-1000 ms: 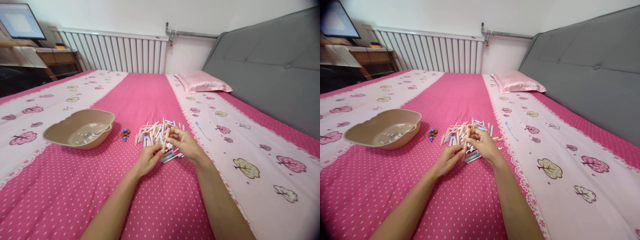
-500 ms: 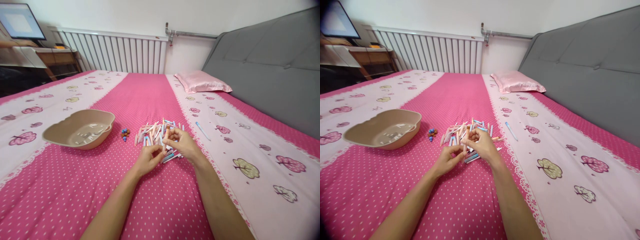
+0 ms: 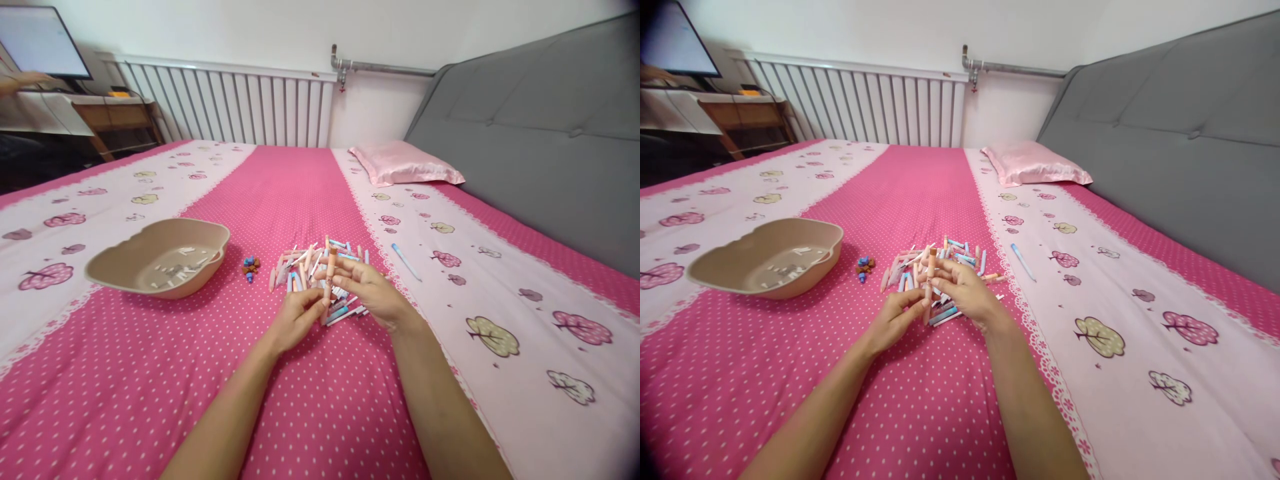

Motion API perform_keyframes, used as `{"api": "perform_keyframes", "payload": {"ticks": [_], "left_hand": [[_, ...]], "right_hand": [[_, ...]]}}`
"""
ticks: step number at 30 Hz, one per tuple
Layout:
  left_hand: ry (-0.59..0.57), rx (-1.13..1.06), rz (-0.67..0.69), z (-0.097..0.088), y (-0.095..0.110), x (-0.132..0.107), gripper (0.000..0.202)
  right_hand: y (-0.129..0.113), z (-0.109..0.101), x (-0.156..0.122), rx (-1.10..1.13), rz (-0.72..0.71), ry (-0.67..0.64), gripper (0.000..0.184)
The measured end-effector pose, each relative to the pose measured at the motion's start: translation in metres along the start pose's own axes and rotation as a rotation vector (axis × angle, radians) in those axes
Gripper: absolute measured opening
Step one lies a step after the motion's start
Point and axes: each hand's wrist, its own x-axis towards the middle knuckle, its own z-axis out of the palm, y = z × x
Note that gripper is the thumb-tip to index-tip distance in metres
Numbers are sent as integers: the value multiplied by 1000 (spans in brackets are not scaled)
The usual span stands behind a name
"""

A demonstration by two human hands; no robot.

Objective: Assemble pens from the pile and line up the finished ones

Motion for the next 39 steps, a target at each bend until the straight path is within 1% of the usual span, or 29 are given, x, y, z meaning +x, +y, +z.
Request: {"api": "perform_keyframes", "payload": {"ticks": [3, 7, 11, 14, 19, 21, 25, 27, 32, 39], "left_hand": [[-8, 3, 2, 0, -3, 0, 39], [-12, 9, 5, 0, -5, 0, 40], [-14, 10, -2, 0, -3, -1, 40], [-5, 11, -2, 1, -2, 0, 39], [15, 7, -8, 2, -3, -1, 38], [20, 5, -8, 2, -3, -1, 39], [12, -16, 2, 1, -3, -1, 39], [12, -20, 7, 1, -4, -1, 38], [10, -3, 3, 1, -4, 0, 39], [5, 1, 13, 1, -2, 0, 39]], "right_hand": [[2, 0, 1, -7, 15, 15, 30], [6, -2, 2, 4, 39, 70, 34], [8, -2, 3, -12, 63, 139, 39], [8, 0, 4, -17, 83, 175, 38], [8, 2, 5, -65, 72, 207, 40], [8, 1, 4, -65, 44, 182, 42], [5, -1, 1, 33, -3, 29, 42], [3, -1, 0, 72, 7, -7, 40], [4, 0, 2, 83, 42, 35, 37], [7, -1, 3, 40, 82, 121, 41]]}}
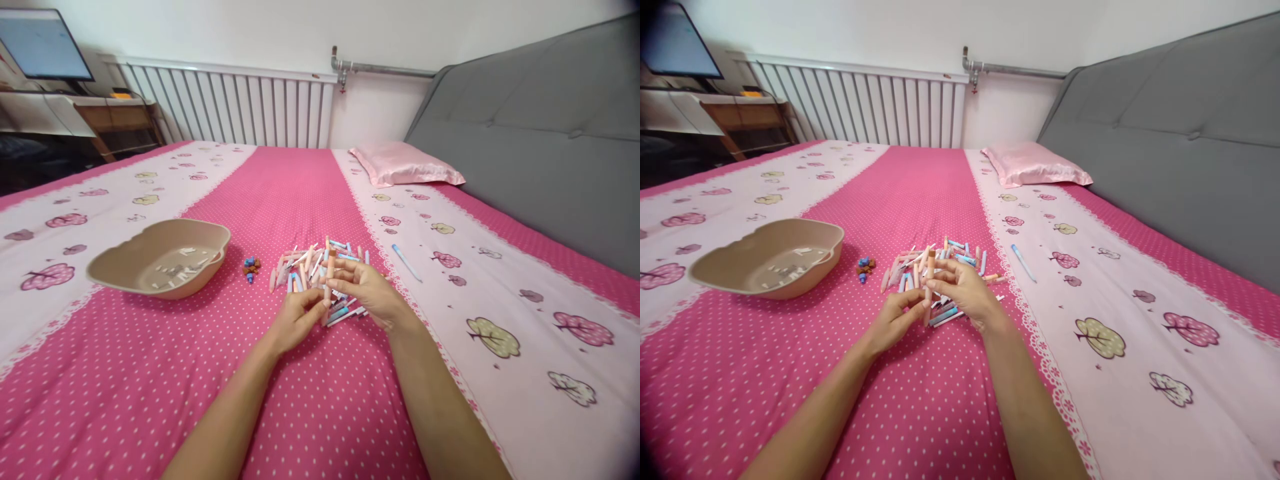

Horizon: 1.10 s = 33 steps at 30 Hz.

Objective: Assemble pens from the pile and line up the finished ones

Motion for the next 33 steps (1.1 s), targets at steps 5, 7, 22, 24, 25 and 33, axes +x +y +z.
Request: {"api": "perform_keyframes", "payload": {"ticks": [5, 7, 22, 24, 25, 33], "left_hand": [[8, -9, 9, -1, 1, -1, 40], [9, -15, 14, -1, 1, -1, 40], [-3, -24, -3, -1, 1, 0, 40], [-1, -24, -2, -1, 1, 0, 39], [-1, -21, 0, -1, 1, 0, 39], [1, -11, 8, 0, 1, 0, 40]], "right_hand": [[-1, 1, 0, 17, -41, -16, 35], [-2, 1, -1, 57, -56, -62, 34], [-3, 2, -1, 35, -15, 13, 36], [-3, 2, -1, 71, -29, -35, 34], [-3, 2, -1, 89, -27, -62, 35], [-1, 1, -1, 52, 13, -18, 39]]}}
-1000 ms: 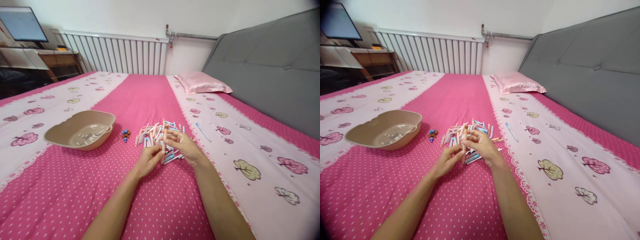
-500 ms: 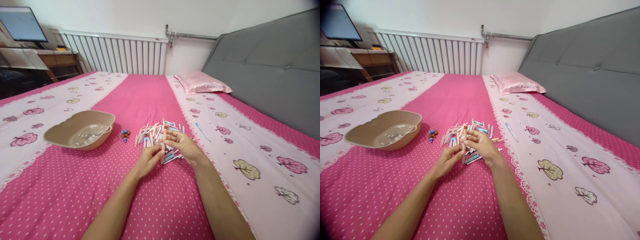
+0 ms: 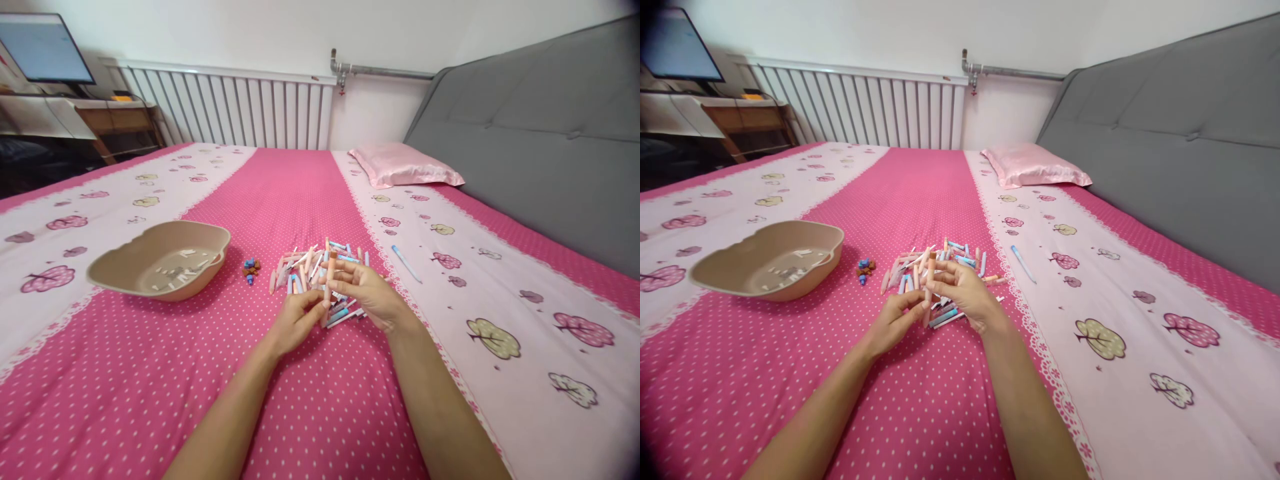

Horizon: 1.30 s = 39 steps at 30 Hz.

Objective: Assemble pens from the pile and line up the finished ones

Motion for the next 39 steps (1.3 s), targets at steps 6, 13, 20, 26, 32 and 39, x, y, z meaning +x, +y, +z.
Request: {"api": "perform_keyframes", "payload": {"ticks": [6, 13, 20, 26, 32, 39], "left_hand": [[-1, -11, -8, 0, 0, 0, 39], [-9, 3, -6, 0, 0, 0, 41], [0, 9, -2, -1, 0, 0, 40], [-16, 48, -12, 0, -1, 0, 42], [9, 93, -19, 1, 1, 0, 45], [98, 38, -57, 4, -1, 1, 36]], "right_hand": [[-2, 1, -1, 53, -38, -51, 36], [1, 0, 1, 18, 8, 59, 38], [1, 0, 0, 79, -11, -85, 36], [2, 1, 2, 16, -3, -28, 36], [1, 3, 2, -22, -19, 48, 34], [3, 8, 4, -51, 7, 99, 35]]}}
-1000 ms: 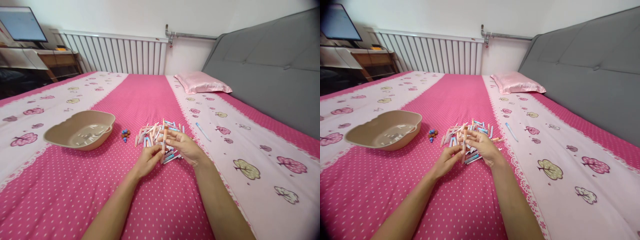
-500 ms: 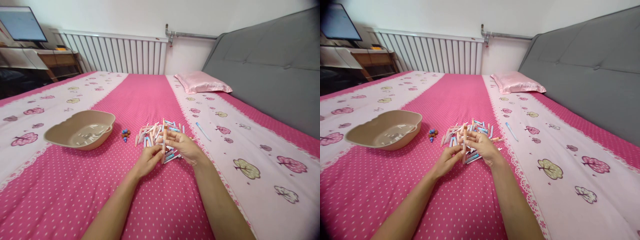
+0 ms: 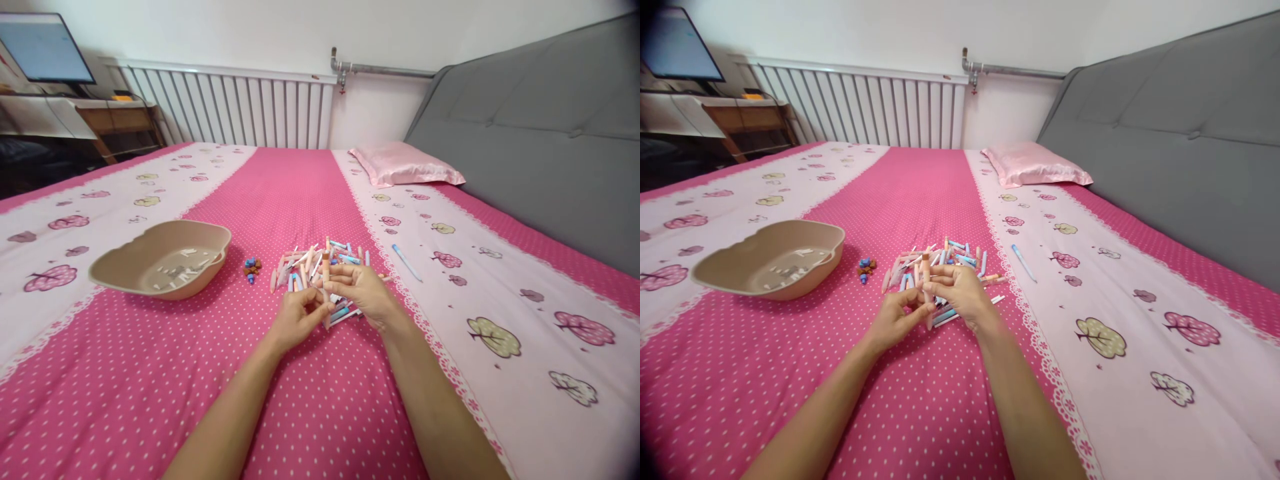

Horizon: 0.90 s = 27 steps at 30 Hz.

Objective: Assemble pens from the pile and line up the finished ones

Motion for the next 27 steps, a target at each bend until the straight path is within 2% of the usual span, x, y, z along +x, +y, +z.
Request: {"api": "perform_keyframes", "payload": {"ticks": [8, 14, 17, 22, 27], "left_hand": [[84, -57, -42, 3, -2, 0, 35], [-19, -512, -131, 3, -1, 3, 39], [-46, -639, -188, -1, 2, 2, 37], [-67, -642, -194, -5, 3, 1, 32], [-60, -617, -191, -4, 0, 1, 32]], "right_hand": [[5, 7, 1, 21, 17, 14, 38], [2, 6, -1, 137, 27, -3, 35], [1, 4, -1, 168, 14, -36, 34], [0, 3, -1, 155, -1, -47, 30], [-2, 4, -3, 114, -4, -21, 33]]}}
